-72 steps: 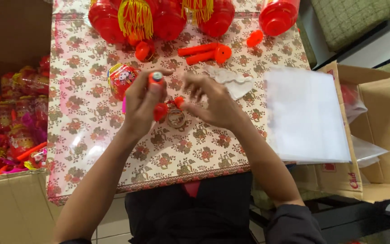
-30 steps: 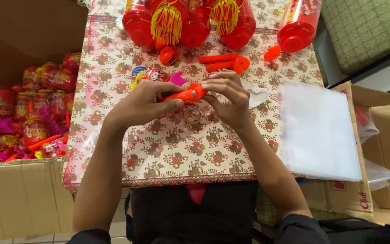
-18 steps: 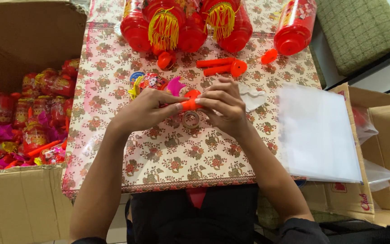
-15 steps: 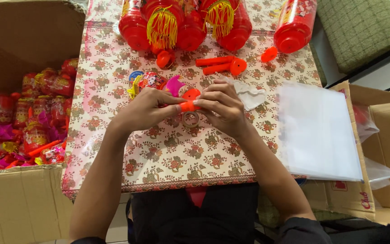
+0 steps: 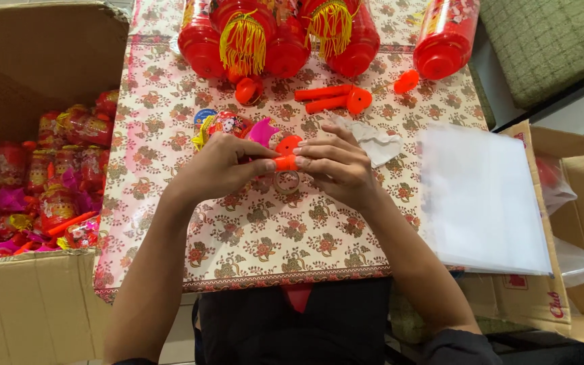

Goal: Assembling a decorative plastic toy by joining multiple components and attaching a handle.

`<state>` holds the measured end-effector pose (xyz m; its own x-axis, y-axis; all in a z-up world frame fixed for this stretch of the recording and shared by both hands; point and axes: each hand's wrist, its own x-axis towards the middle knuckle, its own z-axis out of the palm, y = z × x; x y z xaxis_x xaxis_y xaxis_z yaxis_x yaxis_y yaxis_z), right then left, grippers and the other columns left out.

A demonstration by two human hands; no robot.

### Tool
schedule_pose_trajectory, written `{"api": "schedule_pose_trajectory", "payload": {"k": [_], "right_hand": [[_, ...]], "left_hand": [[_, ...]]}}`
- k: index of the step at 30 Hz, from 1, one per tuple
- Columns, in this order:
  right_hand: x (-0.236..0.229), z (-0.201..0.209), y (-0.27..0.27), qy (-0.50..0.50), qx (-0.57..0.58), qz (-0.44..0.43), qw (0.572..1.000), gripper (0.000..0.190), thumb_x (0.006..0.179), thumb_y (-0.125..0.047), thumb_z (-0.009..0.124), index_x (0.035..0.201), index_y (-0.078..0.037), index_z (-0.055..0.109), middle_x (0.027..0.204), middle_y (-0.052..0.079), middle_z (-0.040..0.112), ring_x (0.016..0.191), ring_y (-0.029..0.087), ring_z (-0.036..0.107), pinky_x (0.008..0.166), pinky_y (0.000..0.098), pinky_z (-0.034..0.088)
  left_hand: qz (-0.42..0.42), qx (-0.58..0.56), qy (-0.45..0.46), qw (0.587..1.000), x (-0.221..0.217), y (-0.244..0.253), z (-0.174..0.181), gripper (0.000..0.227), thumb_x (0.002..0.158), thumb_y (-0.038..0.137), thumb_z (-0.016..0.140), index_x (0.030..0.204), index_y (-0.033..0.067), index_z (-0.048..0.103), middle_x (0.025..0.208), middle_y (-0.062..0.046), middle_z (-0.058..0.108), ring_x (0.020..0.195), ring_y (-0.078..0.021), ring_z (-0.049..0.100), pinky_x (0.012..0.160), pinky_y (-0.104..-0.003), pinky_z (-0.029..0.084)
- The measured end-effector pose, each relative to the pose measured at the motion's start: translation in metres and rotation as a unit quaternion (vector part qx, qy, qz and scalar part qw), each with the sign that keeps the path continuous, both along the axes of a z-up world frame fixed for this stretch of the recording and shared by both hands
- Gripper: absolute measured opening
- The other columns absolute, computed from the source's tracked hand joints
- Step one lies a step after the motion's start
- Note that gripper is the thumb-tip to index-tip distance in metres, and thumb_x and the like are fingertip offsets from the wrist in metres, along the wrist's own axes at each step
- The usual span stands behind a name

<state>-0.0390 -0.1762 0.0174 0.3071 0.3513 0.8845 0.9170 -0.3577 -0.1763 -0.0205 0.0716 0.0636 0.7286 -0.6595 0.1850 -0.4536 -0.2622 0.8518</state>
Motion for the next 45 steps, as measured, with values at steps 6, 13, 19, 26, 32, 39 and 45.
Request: {"api": "schedule_pose_trajectory", "payload": {"k": [6, 13, 19, 26, 32, 39, 45], "right_hand": [[-0.001, -0.004, -0.004, 0.028, 0.006, 0.004, 1.000, 0.007, 0.091, -0.010, 0.081, 0.098, -0.009, 0.081, 0.100, 0.008, 0.080, 0.093, 0.025, 0.077, 0.107, 0.0447, 0.048], [0.008, -0.033, -0.012, 0.104, 0.022, 0.017, 0.994, 0.016, 0.090, -0.012, 0.082, 0.101, -0.001, 0.077, 0.087, 0.011, 0.078, 0.082, 0.031, 0.078, 0.101, 0.0503, 0.053], [0.009, -0.035, -0.009, 0.069, 0.056, 0.008, 0.996, 0.019, 0.087, -0.011, 0.086, 0.102, -0.001, 0.078, 0.093, 0.013, 0.079, 0.088, 0.031, 0.077, 0.103, 0.0519, 0.050], [0.005, -0.020, -0.004, -0.072, 0.048, -0.027, 0.996, 0.011, 0.087, -0.006, 0.084, 0.098, -0.007, 0.081, 0.097, 0.011, 0.079, 0.092, 0.027, 0.076, 0.108, 0.0479, 0.048], [0.008, -0.043, -0.007, -0.016, 0.069, -0.024, 0.997, 0.019, 0.087, -0.014, 0.085, 0.103, -0.004, 0.081, 0.089, 0.012, 0.079, 0.082, 0.028, 0.077, 0.102, 0.0489, 0.053], [0.014, -0.043, -0.011, 0.000, 0.103, -0.025, 0.994, 0.017, 0.089, -0.013, 0.085, 0.097, 0.000, 0.077, 0.090, 0.015, 0.078, 0.083, 0.034, 0.077, 0.099, 0.0519, 0.054], [0.008, -0.033, -0.011, -0.100, 0.070, -0.041, 0.992, 0.009, 0.085, -0.004, 0.086, 0.092, -0.006, 0.080, 0.096, 0.014, 0.079, 0.088, 0.032, 0.076, 0.101, 0.0527, 0.053]], "left_hand": [[0.009, 0.001, 0.050, 0.999, -0.008, -0.006, 0.009, 0.022, 0.094, 0.006, 0.068, 0.111, -0.0065, 0.075, 0.069, -0.022, 0.074, 0.040, -0.0148, 0.050, 0.038, -0.024, 0.035], [0.020, 0.008, -0.048, 0.999, 0.001, -0.006, -0.002, 0.027, 0.083, 0.009, 0.083, 0.109, 0.0021, 0.079, 0.080, -0.022, 0.077, 0.047, -0.0268, 0.068, 0.040, -0.028, 0.043], [0.048, -0.041, 0.077, 0.995, 0.000, -0.001, 0.005, 0.026, 0.099, 0.007, 0.060, 0.120, -0.0047, 0.072, 0.074, -0.019, 0.073, 0.054, -0.0203, 0.064, 0.047, -0.025, 0.055], [0.120, -0.038, -0.001, 0.992, 0.004, -0.004, -0.009, 0.035, 0.106, 0.023, 0.060, 0.082, 0.0029, 0.074, 0.053, -0.007, 0.062, 0.042, -0.0161, 0.056, 0.047, -0.027, 0.047], [0.146, -0.025, -0.030, 0.989, 0.001, -0.008, -0.006, 0.031, 0.098, 0.026, 0.073, 0.075, 0.0058, 0.074, 0.054, -0.010, 0.065, 0.047, -0.0184, 0.056, 0.054, -0.030, 0.045], [0.108, -0.134, -0.167, 0.971, 0.003, -0.015, -0.013, 0.028, 0.084, 0.012, 0.087, 0.097, -0.0051, 0.069, 0.087, -0.021, 0.062, 0.073, -0.0323, 0.064, 0.058, -0.036, 0.058], [0.166, -0.146, -0.080, 0.972, 0.014, -0.006, -0.036, 0.053, 0.105, 0.053, 0.047, 0.107, 0.0054, 0.069, 0.072, -0.011, 0.066, 0.044, -0.0151, 0.064, 0.040, -0.026, 0.055]]}}
